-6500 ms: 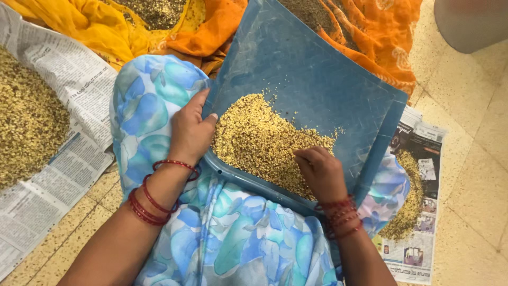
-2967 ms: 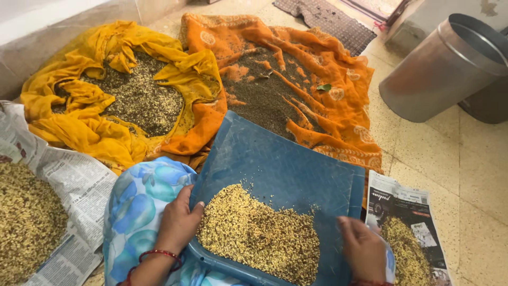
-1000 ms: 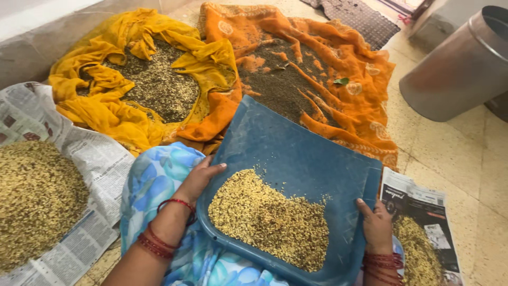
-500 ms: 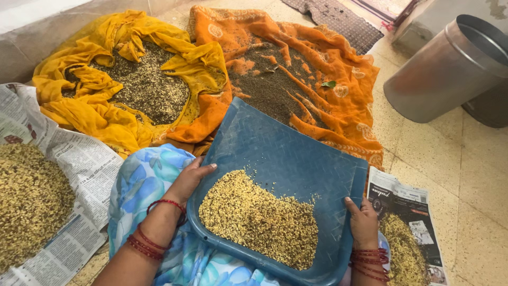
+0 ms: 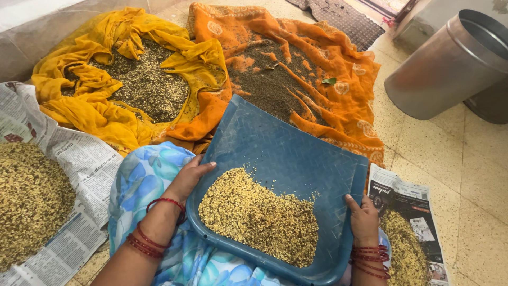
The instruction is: The person sits on the floor and sorts yellow grains in a blue tray by hand, picking out small dark impurities. They then shake the tray to sift the grains and continue picking out debris.
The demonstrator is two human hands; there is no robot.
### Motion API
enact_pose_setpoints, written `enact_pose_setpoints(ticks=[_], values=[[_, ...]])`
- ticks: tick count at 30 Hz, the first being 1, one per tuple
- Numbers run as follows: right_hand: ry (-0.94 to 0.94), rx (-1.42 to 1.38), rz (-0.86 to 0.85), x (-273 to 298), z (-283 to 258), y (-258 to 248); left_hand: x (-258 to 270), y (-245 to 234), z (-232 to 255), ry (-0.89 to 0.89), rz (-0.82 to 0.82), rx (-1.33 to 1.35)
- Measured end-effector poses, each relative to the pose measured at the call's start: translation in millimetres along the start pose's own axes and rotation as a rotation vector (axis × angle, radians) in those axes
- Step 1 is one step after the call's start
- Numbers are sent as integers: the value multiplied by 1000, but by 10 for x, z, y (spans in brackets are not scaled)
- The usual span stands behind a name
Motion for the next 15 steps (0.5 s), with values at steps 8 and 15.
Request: enact_pose_setpoints(ticks=[8, 15], values=[[-101, -63, -63, -29, 12, 23, 1, -26, 8, -22, 31, -9], [-53, -1, -52, -57, 13, 30, 135, 154, 194, 109, -52, -8]])
Point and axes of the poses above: each hand's wrist, its own x-axis away from the middle knuckle, its own y-axis out of the palm, z = x × y, the point moved 3 cm from there along -x, towards the middle knuckle, and after that the axes turned 8 degrees about -z, right-handed, at the moved point
